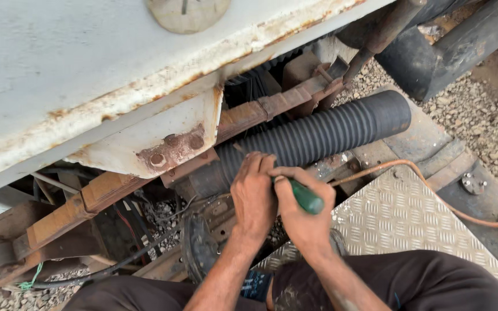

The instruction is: The person uses a screwdriver to pry and adjust a metal bracket attached to a corrugated hose under a vehicle. The hands work steadily on the same area throughout the clip.

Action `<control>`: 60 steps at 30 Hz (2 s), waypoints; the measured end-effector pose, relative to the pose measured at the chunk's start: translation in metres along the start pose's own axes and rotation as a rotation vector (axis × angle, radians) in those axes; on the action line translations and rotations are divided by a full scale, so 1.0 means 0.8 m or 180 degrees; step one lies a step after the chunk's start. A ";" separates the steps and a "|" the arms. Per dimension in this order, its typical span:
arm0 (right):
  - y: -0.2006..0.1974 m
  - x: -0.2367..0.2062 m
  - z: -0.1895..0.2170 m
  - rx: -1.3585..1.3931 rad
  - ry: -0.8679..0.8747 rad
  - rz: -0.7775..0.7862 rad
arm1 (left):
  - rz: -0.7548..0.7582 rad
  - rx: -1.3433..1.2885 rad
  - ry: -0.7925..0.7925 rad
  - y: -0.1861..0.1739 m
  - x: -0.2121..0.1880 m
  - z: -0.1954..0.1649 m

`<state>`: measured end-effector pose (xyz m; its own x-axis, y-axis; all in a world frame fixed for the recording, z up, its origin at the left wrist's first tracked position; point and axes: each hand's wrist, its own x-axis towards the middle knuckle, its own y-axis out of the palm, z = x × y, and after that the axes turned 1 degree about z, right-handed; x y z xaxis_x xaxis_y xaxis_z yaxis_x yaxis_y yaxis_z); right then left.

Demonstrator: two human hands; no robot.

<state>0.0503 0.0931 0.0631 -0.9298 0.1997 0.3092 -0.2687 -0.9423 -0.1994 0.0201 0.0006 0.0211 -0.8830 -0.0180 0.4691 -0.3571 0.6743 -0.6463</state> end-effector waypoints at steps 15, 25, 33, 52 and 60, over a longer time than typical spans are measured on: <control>0.002 -0.003 0.006 0.0299 -0.0123 0.0118 | -0.0347 0.0232 0.0349 -0.006 0.015 0.010; 0.003 -0.005 0.015 0.0324 0.0318 0.0164 | -0.0391 0.0226 0.0443 -0.013 0.017 0.008; 0.004 -0.007 0.004 0.0354 0.0107 0.0189 | -0.0288 0.0243 0.0389 -0.011 0.015 0.009; 0.013 0.000 0.001 0.0524 0.0216 0.0294 | -0.0313 0.0174 0.0270 -0.014 0.023 0.015; 0.017 -0.007 -0.005 0.0468 0.0302 0.0122 | -0.0243 0.0014 0.0341 -0.016 0.023 0.020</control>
<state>0.0506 0.0802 0.0550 -0.9601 0.1807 0.2133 -0.1993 -0.9775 -0.0691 0.0036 -0.0199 0.0285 -0.8155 0.0100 0.5786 -0.4237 0.6707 -0.6088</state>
